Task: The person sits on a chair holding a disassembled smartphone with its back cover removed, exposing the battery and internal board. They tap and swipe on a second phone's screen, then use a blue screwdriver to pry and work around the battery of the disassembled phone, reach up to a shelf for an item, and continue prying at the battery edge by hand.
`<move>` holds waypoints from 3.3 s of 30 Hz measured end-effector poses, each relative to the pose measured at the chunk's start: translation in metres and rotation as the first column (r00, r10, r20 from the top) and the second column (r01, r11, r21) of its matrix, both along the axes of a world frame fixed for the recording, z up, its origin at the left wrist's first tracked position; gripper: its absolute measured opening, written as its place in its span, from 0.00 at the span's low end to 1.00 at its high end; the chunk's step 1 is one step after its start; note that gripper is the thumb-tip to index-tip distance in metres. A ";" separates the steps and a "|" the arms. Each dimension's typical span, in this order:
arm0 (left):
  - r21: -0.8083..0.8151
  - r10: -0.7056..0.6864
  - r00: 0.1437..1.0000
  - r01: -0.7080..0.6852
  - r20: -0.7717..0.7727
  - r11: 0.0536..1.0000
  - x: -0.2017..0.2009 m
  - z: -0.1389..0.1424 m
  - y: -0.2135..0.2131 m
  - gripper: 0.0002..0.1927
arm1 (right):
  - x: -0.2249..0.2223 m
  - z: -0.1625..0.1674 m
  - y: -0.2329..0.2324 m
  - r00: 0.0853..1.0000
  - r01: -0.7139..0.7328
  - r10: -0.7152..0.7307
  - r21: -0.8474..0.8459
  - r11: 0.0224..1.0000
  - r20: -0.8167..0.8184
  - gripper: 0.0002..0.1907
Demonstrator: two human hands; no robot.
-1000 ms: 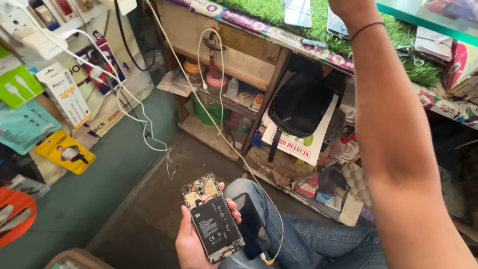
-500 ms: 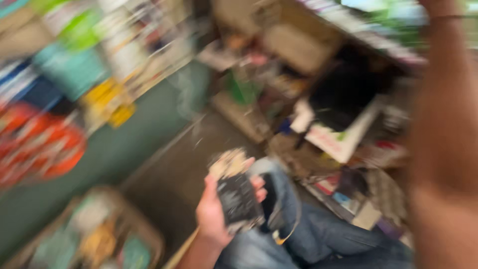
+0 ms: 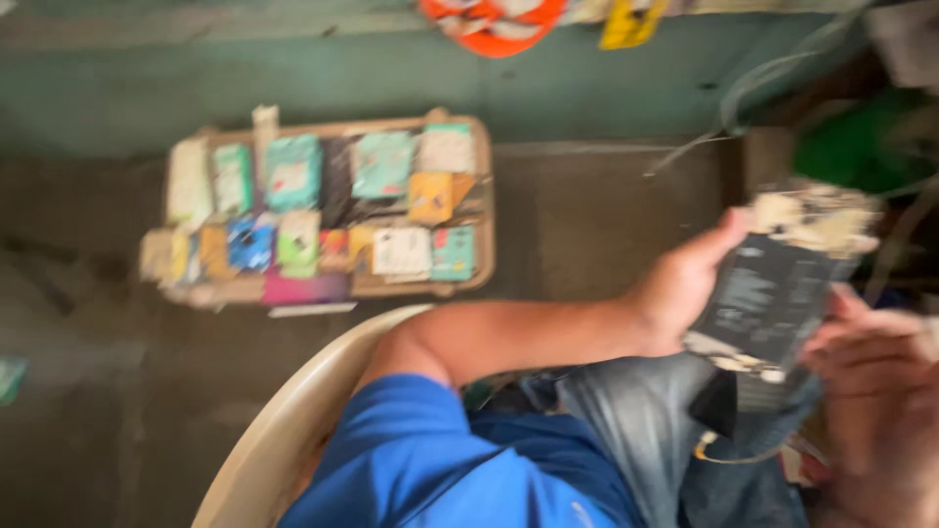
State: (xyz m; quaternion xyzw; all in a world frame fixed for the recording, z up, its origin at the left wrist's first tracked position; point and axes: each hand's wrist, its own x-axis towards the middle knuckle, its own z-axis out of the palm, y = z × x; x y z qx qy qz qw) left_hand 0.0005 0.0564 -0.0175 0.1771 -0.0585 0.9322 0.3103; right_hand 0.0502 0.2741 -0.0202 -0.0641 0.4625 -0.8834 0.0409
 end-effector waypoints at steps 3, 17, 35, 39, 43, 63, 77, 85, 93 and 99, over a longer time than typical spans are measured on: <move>0.224 0.016 0.993 0.011 -0.119 0.975 -0.004 -0.001 0.015 0.34 | 0.011 -0.006 -0.005 0.994 -0.100 0.098 0.037 0.994 0.046 0.33; -0.445 -0.068 0.982 -0.018 -0.176 0.895 -0.020 -0.004 -0.017 0.25 | 0.021 0.028 -0.064 0.885 -0.233 0.451 -0.727 0.645 0.117 0.32; -0.524 -0.224 0.562 -0.826 -0.796 -0.209 -0.028 -0.059 -0.149 0.15 | 0.048 0.027 -0.092 0.869 -0.245 0.478 -0.732 0.636 0.125 0.34; -0.362 -0.304 0.558 -0.780 -0.772 -0.511 -0.042 -0.051 -0.202 0.15 | 0.048 0.011 -0.082 0.870 -0.243 0.476 -0.730 0.638 0.126 0.33; -0.277 -0.231 0.666 -0.565 -0.710 -0.777 -0.050 -0.045 -0.259 0.15 | 0.048 -0.014 -0.060 0.863 -0.228 0.469 -0.685 0.692 0.187 0.27; 0.212 -0.004 0.938 0.074 -0.345 -0.974 0.024 -0.008 -0.465 0.21 | 0.063 -0.106 -0.001 0.891 -0.208 0.435 -0.740 0.640 0.126 0.26; 0.197 -0.227 0.973 -0.214 -0.046 -0.957 0.007 -0.030 -0.487 0.52 | 0.053 -0.145 -0.025 0.720 -0.398 0.682 -0.883 0.250 -0.131 0.28; 0.056 -0.120 0.980 -0.130 0.159 -0.990 0.009 -0.029 -0.484 0.58 | 0.058 -0.137 -0.029 0.756 -0.383 0.645 -0.877 0.291 -0.116 0.29; 0.059 -0.131 0.987 -0.137 0.089 -0.989 0.015 -0.040 -0.486 0.47 | 0.057 -0.129 -0.033 0.763 -0.401 0.635 -0.860 0.317 -0.121 0.27; -0.048 -0.084 0.993 -0.080 0.081 -0.996 0.014 -0.029 -0.487 0.42 | 0.066 -0.125 -0.034 0.836 -0.264 0.548 -0.870 0.416 0.008 0.25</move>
